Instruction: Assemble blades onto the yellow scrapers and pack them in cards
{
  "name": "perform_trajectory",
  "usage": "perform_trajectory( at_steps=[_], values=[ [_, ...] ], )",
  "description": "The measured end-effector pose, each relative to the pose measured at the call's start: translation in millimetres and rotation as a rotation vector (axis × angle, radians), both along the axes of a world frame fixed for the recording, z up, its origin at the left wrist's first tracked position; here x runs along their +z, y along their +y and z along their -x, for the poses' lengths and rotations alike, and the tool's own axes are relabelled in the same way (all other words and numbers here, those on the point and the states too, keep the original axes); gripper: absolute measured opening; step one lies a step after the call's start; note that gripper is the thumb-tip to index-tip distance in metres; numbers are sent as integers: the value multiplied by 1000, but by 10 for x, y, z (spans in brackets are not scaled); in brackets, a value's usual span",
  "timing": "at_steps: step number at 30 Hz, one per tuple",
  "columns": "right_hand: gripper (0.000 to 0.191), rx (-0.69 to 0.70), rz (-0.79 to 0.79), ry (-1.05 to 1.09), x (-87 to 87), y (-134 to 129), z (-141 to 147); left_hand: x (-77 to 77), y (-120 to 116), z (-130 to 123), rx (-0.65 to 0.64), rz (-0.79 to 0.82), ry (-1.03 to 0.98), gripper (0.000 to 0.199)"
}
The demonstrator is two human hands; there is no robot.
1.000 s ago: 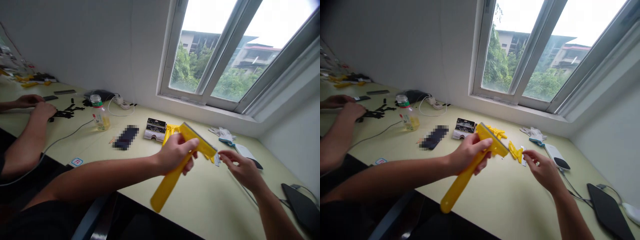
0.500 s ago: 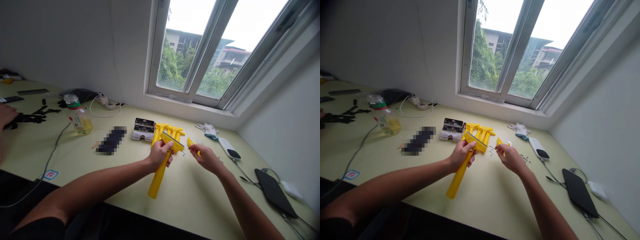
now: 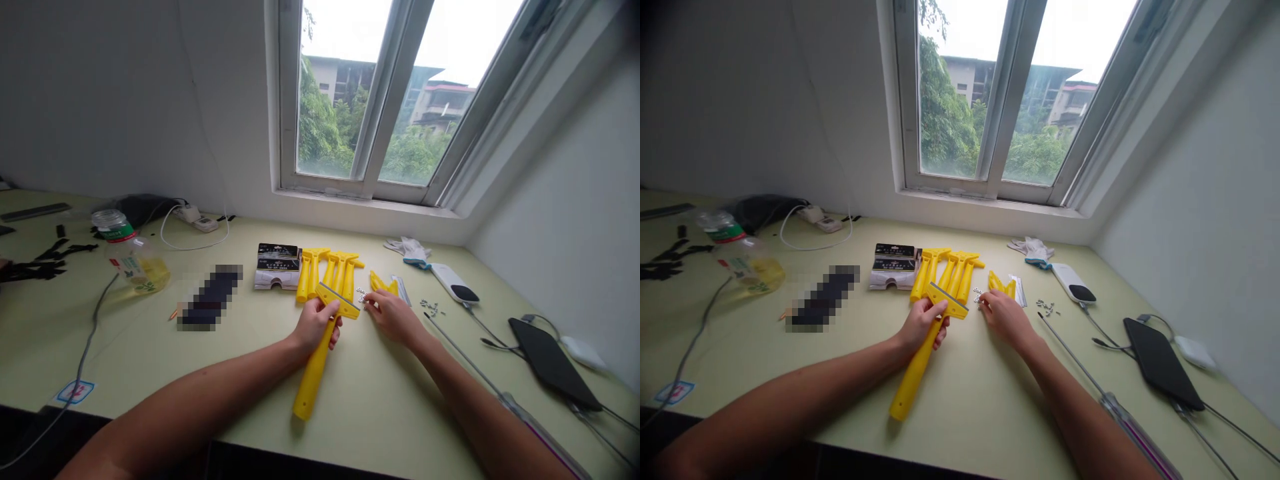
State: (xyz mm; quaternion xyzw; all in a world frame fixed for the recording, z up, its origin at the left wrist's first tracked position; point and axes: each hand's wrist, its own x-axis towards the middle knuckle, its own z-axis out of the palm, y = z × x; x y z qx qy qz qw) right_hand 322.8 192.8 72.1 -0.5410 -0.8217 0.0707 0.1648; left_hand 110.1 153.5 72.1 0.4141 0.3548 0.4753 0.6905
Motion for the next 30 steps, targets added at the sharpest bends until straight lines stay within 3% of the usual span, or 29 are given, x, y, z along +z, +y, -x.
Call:
perform_trajectory(
  at_steps=[8,14,20,30],
  values=[
    [19,-50,73,93,0,7,-57,-53,-27,3,-65,-71,2,33],
    [23,88,126,436,413,-243,126,-37,-85,-13,-155,-115,37,34],
    [13,278,154,280,742,-250,459,-44,-112,-18,-171,-124,64,37],
    [8,289,212,229,683,-109,510,-33,-143,-28,-167,-159,103,33]
  ],
)
